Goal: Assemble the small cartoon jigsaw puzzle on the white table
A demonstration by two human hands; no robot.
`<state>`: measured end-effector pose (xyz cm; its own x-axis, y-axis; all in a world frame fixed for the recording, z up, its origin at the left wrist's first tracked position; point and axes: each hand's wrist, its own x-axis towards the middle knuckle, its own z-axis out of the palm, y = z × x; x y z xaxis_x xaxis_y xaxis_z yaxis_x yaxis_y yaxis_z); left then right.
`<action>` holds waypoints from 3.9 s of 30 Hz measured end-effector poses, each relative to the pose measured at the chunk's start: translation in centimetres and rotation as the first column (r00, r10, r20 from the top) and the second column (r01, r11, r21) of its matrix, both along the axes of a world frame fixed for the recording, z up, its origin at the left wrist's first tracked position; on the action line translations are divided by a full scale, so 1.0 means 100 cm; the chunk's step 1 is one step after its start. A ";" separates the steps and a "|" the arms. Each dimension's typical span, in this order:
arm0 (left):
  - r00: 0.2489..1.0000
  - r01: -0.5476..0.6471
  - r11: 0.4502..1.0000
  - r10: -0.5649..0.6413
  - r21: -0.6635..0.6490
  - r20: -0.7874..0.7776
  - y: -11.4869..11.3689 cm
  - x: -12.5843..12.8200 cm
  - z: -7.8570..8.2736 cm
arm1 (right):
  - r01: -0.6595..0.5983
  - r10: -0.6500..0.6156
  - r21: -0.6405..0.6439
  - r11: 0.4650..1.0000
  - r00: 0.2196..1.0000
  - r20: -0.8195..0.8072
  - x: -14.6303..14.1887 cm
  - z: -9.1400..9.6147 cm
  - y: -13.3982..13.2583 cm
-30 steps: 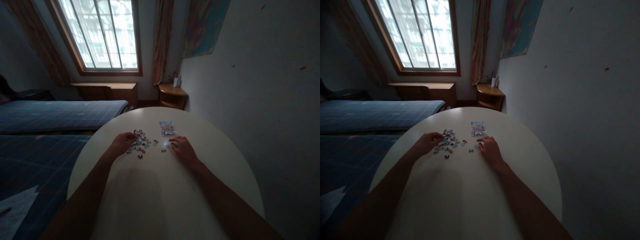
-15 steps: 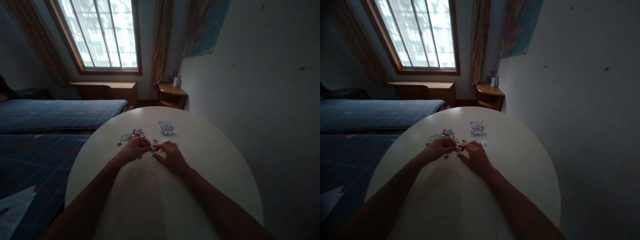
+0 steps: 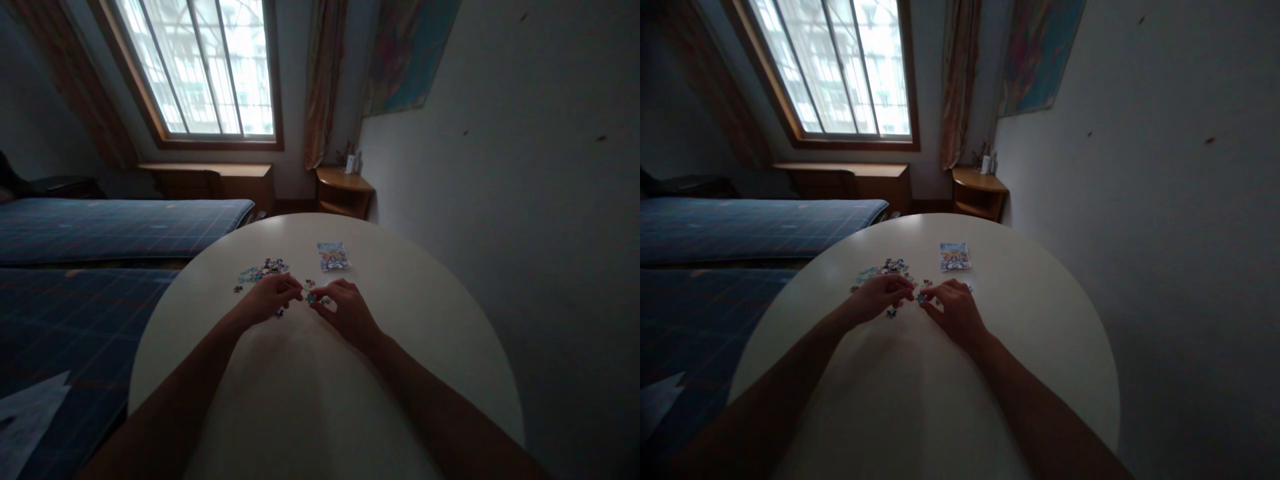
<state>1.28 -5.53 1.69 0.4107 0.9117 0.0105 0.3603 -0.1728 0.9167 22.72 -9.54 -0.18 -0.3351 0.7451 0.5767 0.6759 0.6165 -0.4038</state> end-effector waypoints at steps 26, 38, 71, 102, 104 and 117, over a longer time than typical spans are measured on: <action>0.989 0.125 0.990 -0.120 0.058 -0.090 -0.008 0.017 -0.011 | -0.122 0.123 0.018 0.992 0.989 -0.084 0.004 -0.005 0.003; 0.916 0.112 0.939 0.029 0.326 -0.400 -0.024 0.024 -0.012 | -0.086 0.072 -0.142 0.986 0.992 -0.099 0.015 -0.017 0.019; 0.697 0.427 0.775 0.046 0.465 -0.716 -0.044 0.030 -0.006 | 0.099 -0.072 -0.189 0.977 0.986 0.149 0.018 -0.022 0.030; 0.552 -0.151 0.968 0.253 0.202 -0.795 0.016 -0.074 0.002 | 0.166 -0.123 -0.252 0.953 0.977 0.176 0.015 -0.016 0.014; 0.564 -0.144 0.969 0.246 0.199 -0.788 0.018 -0.075 0.001 | 0.170 -0.131 -0.247 0.954 0.977 0.167 0.016 -0.017 0.014; 0.644 -0.131 0.976 0.215 0.172 -0.734 0.019 -0.078 -0.003 | 0.047 -0.022 -0.176 0.983 0.990 0.141 0.016 -0.016 0.015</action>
<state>-6.51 -3.61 1.44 0.1531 0.9785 -0.1380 0.9456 -0.1044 0.3082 24.32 -8.08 -1.75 -0.3743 0.8443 0.3835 0.7522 0.5183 -0.4070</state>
